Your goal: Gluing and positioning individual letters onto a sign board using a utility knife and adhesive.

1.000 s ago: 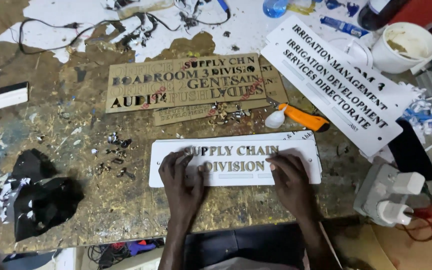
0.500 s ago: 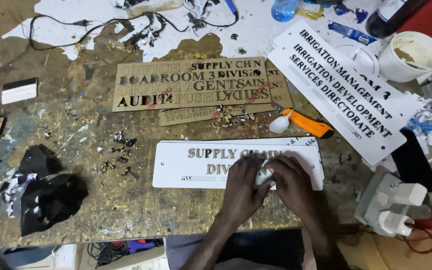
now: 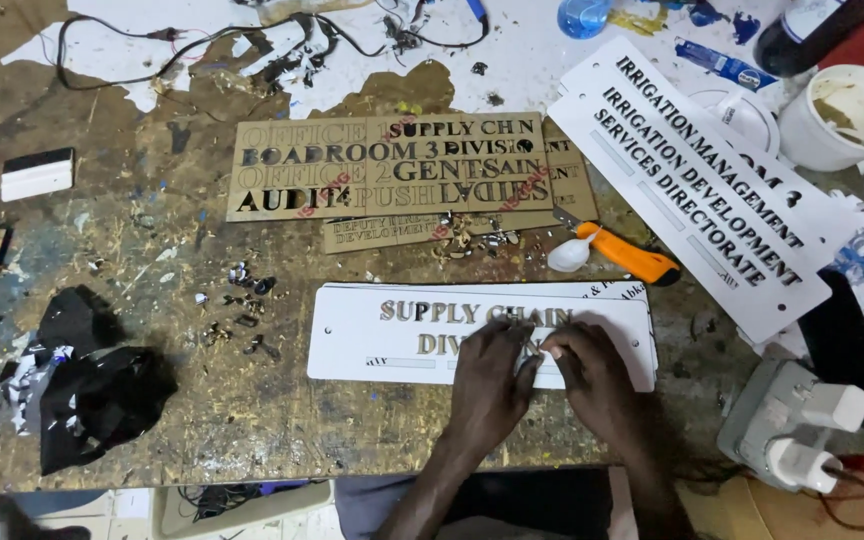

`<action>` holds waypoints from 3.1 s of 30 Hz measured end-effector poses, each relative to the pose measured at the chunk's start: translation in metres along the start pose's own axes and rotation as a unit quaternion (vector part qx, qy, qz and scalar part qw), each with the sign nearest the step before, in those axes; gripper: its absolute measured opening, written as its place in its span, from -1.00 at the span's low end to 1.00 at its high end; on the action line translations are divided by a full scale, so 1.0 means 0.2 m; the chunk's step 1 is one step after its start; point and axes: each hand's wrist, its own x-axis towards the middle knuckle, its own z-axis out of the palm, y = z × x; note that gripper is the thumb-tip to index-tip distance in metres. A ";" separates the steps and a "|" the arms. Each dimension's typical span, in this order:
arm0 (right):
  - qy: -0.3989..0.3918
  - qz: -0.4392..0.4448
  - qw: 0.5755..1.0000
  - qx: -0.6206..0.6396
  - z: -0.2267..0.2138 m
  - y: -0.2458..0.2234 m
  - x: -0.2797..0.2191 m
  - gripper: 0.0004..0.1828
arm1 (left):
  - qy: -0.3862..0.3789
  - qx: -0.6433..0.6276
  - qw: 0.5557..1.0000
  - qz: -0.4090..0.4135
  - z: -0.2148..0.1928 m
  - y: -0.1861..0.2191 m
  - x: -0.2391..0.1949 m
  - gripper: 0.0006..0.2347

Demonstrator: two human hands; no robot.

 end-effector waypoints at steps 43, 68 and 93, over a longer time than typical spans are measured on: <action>0.015 0.020 1.000 -0.013 0.00 -0.08 0.01 -0.54 | 0.002 -0.019 0.999 0.035 -0.02 -0.02 0.00 -0.74; 0.240 -0.008 0.970 0.041 -0.08 0.12 -0.06 -0.81 | -0.353 0.220 0.892 0.179 -0.11 -0.01 0.39 -0.73; 0.128 0.010 0.991 0.032 -0.28 -0.23 -0.18 -0.84 | -0.339 0.138 0.919 0.146 -0.18 -0.02 0.36 -0.58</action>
